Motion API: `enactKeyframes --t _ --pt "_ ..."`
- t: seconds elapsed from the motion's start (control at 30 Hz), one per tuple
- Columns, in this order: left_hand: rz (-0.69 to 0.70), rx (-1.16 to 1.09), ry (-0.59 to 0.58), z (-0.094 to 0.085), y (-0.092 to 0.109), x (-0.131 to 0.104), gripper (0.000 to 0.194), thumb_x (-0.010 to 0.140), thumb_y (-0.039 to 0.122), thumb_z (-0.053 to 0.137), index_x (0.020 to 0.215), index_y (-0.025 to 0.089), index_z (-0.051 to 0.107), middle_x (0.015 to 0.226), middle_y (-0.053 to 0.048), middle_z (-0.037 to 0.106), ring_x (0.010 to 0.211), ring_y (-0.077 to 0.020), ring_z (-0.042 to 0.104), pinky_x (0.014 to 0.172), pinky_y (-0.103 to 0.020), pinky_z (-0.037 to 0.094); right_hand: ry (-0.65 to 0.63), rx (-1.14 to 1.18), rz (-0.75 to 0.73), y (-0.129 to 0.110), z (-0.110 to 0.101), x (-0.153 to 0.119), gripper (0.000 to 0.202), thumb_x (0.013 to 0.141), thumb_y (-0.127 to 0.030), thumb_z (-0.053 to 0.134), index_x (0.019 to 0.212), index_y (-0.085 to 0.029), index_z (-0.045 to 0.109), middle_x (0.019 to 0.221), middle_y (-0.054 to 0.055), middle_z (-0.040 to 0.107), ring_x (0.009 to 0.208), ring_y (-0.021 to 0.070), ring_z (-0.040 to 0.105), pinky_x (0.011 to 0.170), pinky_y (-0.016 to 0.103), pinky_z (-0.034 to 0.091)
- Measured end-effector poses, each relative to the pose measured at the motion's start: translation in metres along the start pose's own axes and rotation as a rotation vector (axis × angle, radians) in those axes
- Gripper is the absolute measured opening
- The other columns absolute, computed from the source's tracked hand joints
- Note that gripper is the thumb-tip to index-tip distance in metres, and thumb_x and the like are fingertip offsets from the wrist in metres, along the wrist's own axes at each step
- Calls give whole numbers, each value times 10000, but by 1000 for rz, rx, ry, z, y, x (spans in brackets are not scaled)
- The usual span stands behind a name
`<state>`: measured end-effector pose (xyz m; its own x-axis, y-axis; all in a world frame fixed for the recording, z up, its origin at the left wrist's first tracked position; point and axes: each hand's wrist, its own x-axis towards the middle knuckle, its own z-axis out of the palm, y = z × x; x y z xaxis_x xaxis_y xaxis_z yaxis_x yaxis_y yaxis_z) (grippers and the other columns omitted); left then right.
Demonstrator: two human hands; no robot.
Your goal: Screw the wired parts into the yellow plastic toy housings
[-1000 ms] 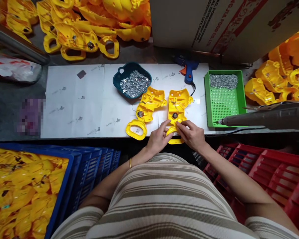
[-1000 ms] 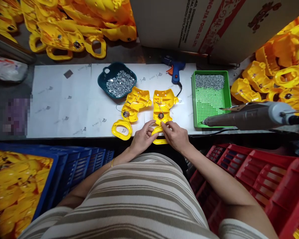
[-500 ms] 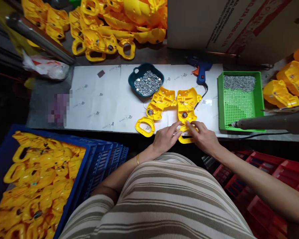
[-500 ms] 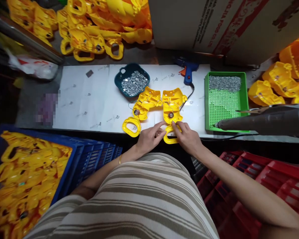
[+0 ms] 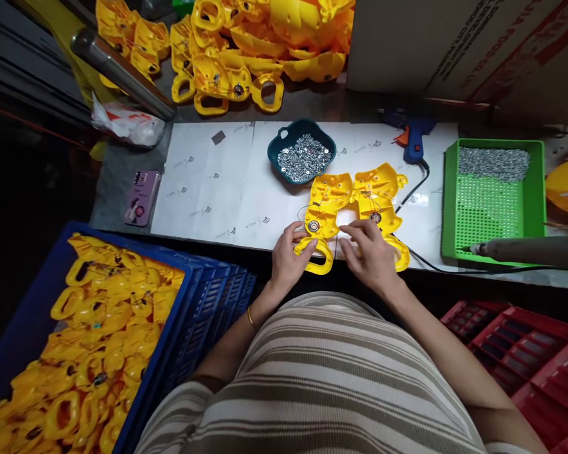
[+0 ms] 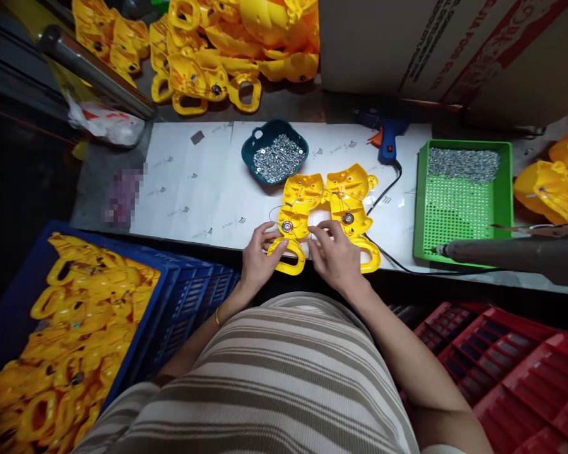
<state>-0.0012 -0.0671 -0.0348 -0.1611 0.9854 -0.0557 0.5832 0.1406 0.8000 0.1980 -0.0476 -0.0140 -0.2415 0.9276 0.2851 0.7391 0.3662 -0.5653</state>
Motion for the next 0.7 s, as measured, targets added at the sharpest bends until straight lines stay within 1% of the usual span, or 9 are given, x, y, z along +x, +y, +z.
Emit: enactKeyframes --t 0.1,0.17,0.2,0.27,0.37,0.43,0.53,0.6,0.7 --pt "-97 -123 20 -1 -3 10 542 822 381 682 1293 189 494 963 -49 687 735 -116 641 667 -226 522 -65 1 39 -8 20 5 277 919 -401 541 1082 -212 660 1078 101 619 834 175 635 479 243 394" --pt "-124 -177 1 -3 -6 20 597 797 374 707 1321 187 490 946 -36 671 682 -90 625 649 -204 519 -82 -9 71 -7 27 7 314 891 -450 575 1073 -212 669 1086 102 602 841 183 626 460 238 354" --pt "-114 -191 -5 -4 -7 24 593 785 358 719 1313 187 511 946 -32 665 666 -79 617 642 -194 515 -88 -14 81 -6 29 8 325 876 -468 592 1063 -215 677 1085 101 593 841 186 622 454 236 338" --pt "-40 -188 -7 -3 -9 28 482 782 318 720 1230 182 604 964 -35 650 644 -62 595 589 -168 490 -100 -15 92 -4 30 10 290 865 -464 609 1013 -230 698 1080 92 578 833 183 615 449 235 316" --pt "160 -130 -16 -3 -8 30 239 832 280 667 1037 171 724 988 -51 617 662 -62 574 513 -153 443 -110 56 109 -2 29 13 211 890 -403 587 916 -235 713 1069 80 566 810 166 606 469 238 358" --pt "283 -72 -70 -7 -9 33 204 871 269 625 1011 181 745 985 -60 601 730 -85 585 543 -167 463 -98 144 125 -1 28 16 193 904 -360 567 886 -218 697 1040 77 573 786 156 601 521 252 427" --pt "438 33 -148 -17 -11 42 212 896 252 599 1037 200 748 979 -76 610 842 -135 586 683 -243 518 -75 210 136 5 25 22 177 920 -319 534 875 -203 659 938 62 596 736 150 594 605 275 492" --pt "516 97 -158 -23 -10 50 194 898 257 603 1004 211 759 987 -88 640 886 -163 576 767 -304 523 -29 160 157 9 22 26 183 930 -319 511 932 -203 653 941 70 603 754 169 608 635 298 511" --pt "540 73 -171 -24 -1 55 182 905 293 603 950 222 765 1024 -89 699 924 -184 597 829 -354 523 90 60 169 12 16 29 289 922 -351 521 1155 -202 604 1114 128 575 920 230 625 698 356 541"
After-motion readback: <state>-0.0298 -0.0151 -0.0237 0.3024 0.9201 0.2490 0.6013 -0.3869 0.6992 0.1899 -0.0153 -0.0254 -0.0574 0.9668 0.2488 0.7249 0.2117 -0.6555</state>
